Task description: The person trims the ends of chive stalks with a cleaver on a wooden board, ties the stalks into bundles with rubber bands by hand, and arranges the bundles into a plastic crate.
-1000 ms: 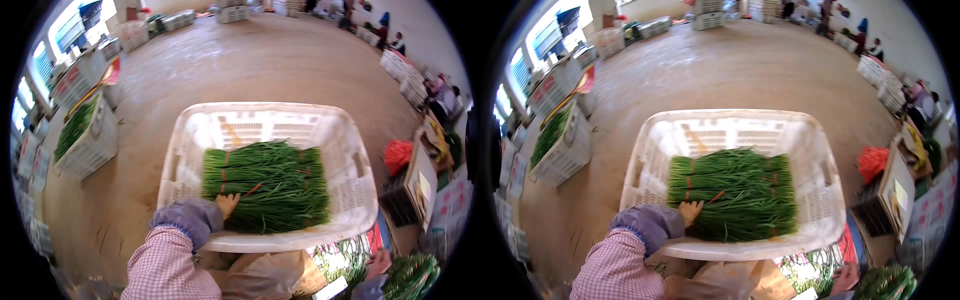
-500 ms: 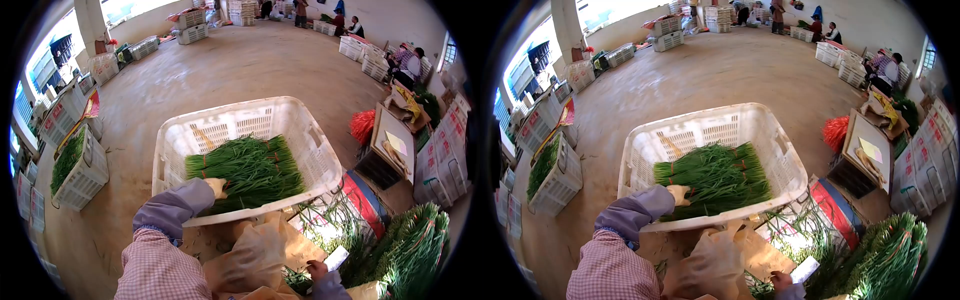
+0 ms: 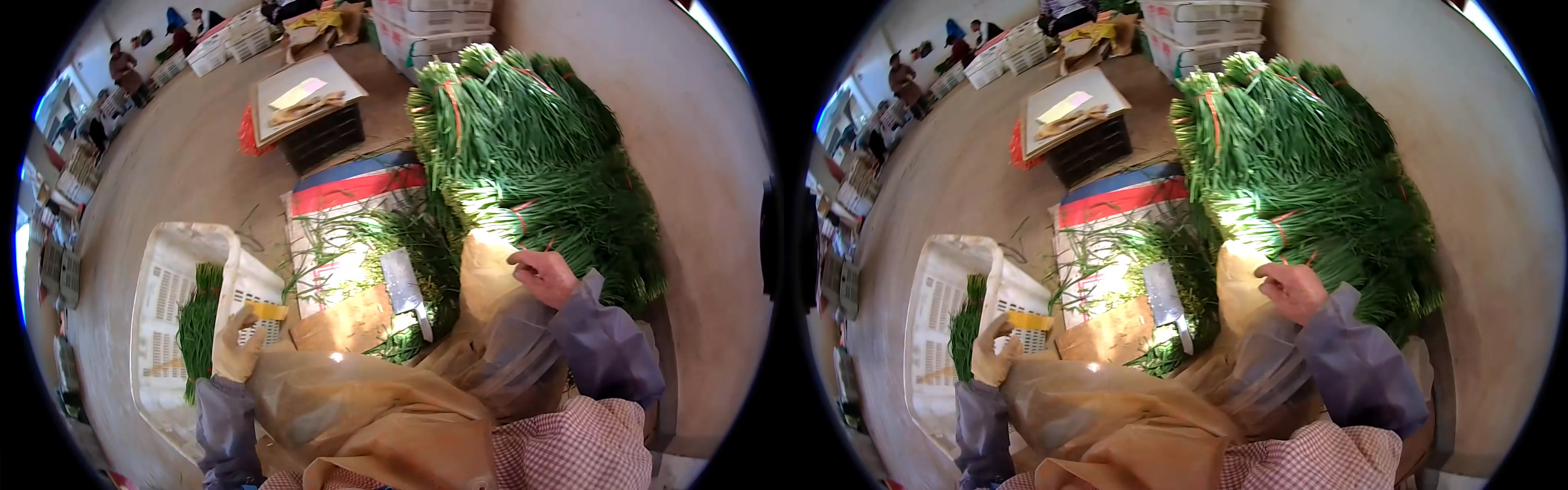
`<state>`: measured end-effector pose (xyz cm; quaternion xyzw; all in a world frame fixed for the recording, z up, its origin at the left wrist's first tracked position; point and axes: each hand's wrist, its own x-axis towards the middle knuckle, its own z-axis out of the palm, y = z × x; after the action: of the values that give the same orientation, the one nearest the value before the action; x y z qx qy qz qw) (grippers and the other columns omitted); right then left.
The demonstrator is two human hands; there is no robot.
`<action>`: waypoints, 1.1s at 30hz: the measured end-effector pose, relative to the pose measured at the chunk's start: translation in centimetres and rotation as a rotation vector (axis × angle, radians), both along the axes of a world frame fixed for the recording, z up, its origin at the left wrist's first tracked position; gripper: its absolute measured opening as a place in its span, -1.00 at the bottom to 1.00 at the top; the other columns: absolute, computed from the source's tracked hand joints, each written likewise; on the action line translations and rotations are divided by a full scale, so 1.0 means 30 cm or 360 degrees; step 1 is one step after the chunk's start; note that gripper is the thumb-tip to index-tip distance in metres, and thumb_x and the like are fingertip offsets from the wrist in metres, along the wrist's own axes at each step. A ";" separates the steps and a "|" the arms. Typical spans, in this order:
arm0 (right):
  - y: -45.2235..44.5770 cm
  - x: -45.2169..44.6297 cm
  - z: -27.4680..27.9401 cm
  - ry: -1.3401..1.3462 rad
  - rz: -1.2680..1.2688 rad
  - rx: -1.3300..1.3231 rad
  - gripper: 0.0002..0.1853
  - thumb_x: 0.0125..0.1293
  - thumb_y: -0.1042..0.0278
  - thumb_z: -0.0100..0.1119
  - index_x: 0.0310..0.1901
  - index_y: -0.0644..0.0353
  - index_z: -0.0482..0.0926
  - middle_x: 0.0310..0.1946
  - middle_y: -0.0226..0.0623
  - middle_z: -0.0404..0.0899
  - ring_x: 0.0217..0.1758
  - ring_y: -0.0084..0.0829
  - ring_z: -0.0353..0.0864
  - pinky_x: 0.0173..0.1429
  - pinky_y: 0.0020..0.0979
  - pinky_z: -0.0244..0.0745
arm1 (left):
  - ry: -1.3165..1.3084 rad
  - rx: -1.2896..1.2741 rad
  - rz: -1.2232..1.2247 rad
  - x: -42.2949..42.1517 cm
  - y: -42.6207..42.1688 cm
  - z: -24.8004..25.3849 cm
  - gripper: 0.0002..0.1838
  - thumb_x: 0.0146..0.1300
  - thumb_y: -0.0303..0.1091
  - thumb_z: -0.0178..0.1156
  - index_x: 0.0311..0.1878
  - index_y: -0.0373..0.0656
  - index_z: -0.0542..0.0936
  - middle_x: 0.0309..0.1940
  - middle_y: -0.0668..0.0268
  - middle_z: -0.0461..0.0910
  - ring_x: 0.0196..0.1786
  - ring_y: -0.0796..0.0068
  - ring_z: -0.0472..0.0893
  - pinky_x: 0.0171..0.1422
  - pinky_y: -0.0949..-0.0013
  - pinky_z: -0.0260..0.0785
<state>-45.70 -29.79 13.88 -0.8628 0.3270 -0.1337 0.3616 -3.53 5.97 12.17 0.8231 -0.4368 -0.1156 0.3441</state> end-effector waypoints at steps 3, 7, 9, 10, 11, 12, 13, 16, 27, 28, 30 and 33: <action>-0.055 -0.199 -0.068 -0.0370 -0.0411 0.0456 -0.81 0.33 0.55 0.14 -0.05 0.37 0.58 -0.43 -0.30 0.64 -0.35 -0.56 0.62 -0.22 -0.43 0.53 | -0.0053 0.0259 -0.0288 -0.132 -0.140 0.011 -0.44 0.18 -0.33 0.34 0.26 -0.29 0.52 -0.06 0.08 0.67 0.02 0.23 0.66 0.19 0.28 0.44; -0.244 -0.293 -0.259 -0.0377 -0.0378 0.0235 -0.83 0.32 0.56 0.13 -0.09 0.38 0.60 -0.39 -0.31 0.65 -0.31 -0.58 0.60 -0.18 -0.47 0.53 | -0.0050 0.0607 -0.0609 -0.270 -0.281 -0.001 -0.43 0.19 -0.22 0.34 0.27 -0.19 0.53 0.06 0.04 0.63 0.06 0.07 0.64 0.20 0.18 0.47; -0.367 -0.227 -0.320 -0.0378 -0.0307 0.0217 -0.82 0.26 0.55 0.15 -0.12 0.37 0.61 -0.46 -0.24 0.63 -0.39 -0.53 0.59 -0.24 -0.43 0.51 | -0.0234 0.0679 -0.0818 -0.279 -0.329 -0.057 -0.40 0.22 -0.15 0.33 0.30 -0.13 0.50 0.12 0.03 0.61 0.07 0.02 0.63 0.21 0.12 0.47; -0.433 -0.185 -0.352 -0.0348 -0.0248 0.0159 -0.82 0.23 0.56 0.17 -0.13 0.37 0.61 -0.48 -0.21 0.62 -0.43 -0.50 0.59 -0.27 -0.41 0.50 | -0.0403 0.0704 -0.0913 -0.282 -0.342 -0.102 -0.38 0.23 -0.13 0.32 0.34 -0.09 0.48 0.14 0.03 0.60 0.08 0.01 0.62 0.23 0.10 0.45; -0.480 -0.123 -0.349 -0.0363 -0.0149 0.0000 -0.79 0.18 0.57 0.20 -0.12 0.34 0.61 -0.51 -0.18 0.60 -0.46 -0.39 0.59 -0.28 -0.38 0.49 | -0.0565 0.0743 -0.1003 -0.295 -0.353 -0.115 -0.36 0.24 -0.11 0.30 0.37 -0.05 0.45 0.15 0.04 0.60 0.09 0.00 0.62 0.24 0.09 0.44; -0.533 -0.040 -0.349 -0.0384 -0.0035 -0.0151 -0.74 0.13 0.58 0.23 -0.11 0.30 0.61 -0.53 -0.14 0.58 -0.49 -0.28 0.59 -0.29 -0.35 0.48 | -0.0548 0.0905 -0.1016 -0.306 -0.370 -0.123 -0.35 0.25 -0.09 0.29 0.40 -0.01 0.41 0.15 0.06 0.60 0.09 0.00 0.61 0.25 0.08 0.43; -0.617 0.036 -0.362 -0.0290 0.0137 -0.0183 -0.69 0.10 0.58 0.25 -0.06 0.27 0.60 -0.48 -0.12 0.61 -0.45 -0.23 0.62 -0.26 -0.30 0.50 | -0.0517 0.1072 -0.0989 -0.329 -0.413 -0.102 -0.33 0.26 -0.07 0.27 0.43 0.02 0.38 0.15 0.07 0.60 0.10 -0.01 0.61 0.25 0.07 0.42; -0.894 0.398 -0.266 -0.0616 0.0498 -0.0980 -0.52 -0.04 0.58 0.35 0.02 0.18 0.58 -0.18 -0.04 0.63 -0.20 -0.07 0.68 -0.12 -0.17 0.59 | -0.0416 0.1369 -0.0886 -0.347 -0.475 -0.069 -0.25 0.26 0.02 0.27 0.48 0.05 0.30 0.10 0.09 0.62 0.08 0.01 0.61 0.21 0.05 0.43; -1.234 0.722 -0.491 0.0370 -0.0728 -0.0696 0.15 0.06 0.10 0.46 0.57 -0.01 -0.15 0.27 0.15 0.29 0.31 0.20 0.31 0.30 0.13 0.31 | -0.0577 0.0203 0.0640 0.529 -0.536 0.714 -0.04 0.25 -0.20 0.37 0.59 -0.10 0.00 -0.01 -0.06 0.65 0.01 0.29 0.65 0.08 0.26 0.51; -1.225 0.728 -0.579 0.0391 -0.0828 -0.0952 0.19 0.05 0.11 0.49 0.58 -0.04 -0.19 0.34 0.12 0.18 0.38 0.11 0.23 0.30 0.14 0.28 | -0.0542 0.0316 0.0716 0.596 -0.529 0.715 -0.06 0.26 -0.18 0.35 0.58 -0.09 0.02 -0.02 -0.05 0.66 0.00 0.29 0.66 0.06 0.27 0.52; -1.189 0.757 -0.553 0.0399 -0.0914 -0.0902 0.19 0.05 0.15 0.49 0.58 -0.12 -0.19 0.38 0.10 0.14 0.39 0.11 0.22 0.29 0.15 0.29 | -0.0448 0.0469 0.1004 0.604 -0.580 0.759 -0.13 0.29 -0.13 0.31 0.56 -0.09 0.10 -0.02 0.00 0.68 -0.02 0.29 0.67 0.04 0.27 0.52; -1.251 0.749 -0.467 0.0453 -0.0899 -0.0699 0.21 0.00 0.35 0.43 0.58 -0.22 -0.22 0.36 0.08 0.21 0.32 0.11 0.33 0.22 0.09 0.38 | -0.0641 0.0889 0.0787 0.805 -0.588 0.613 -0.33 0.32 -0.11 0.25 0.46 -0.07 0.33 -0.04 0.09 0.70 -0.05 0.31 0.67 0.04 0.26 0.52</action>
<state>-23.24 -67.31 -0.14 -0.8056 0.5623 -0.1737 0.0682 20.63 -11.65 30.56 0.9708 -0.2366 0.0197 0.0330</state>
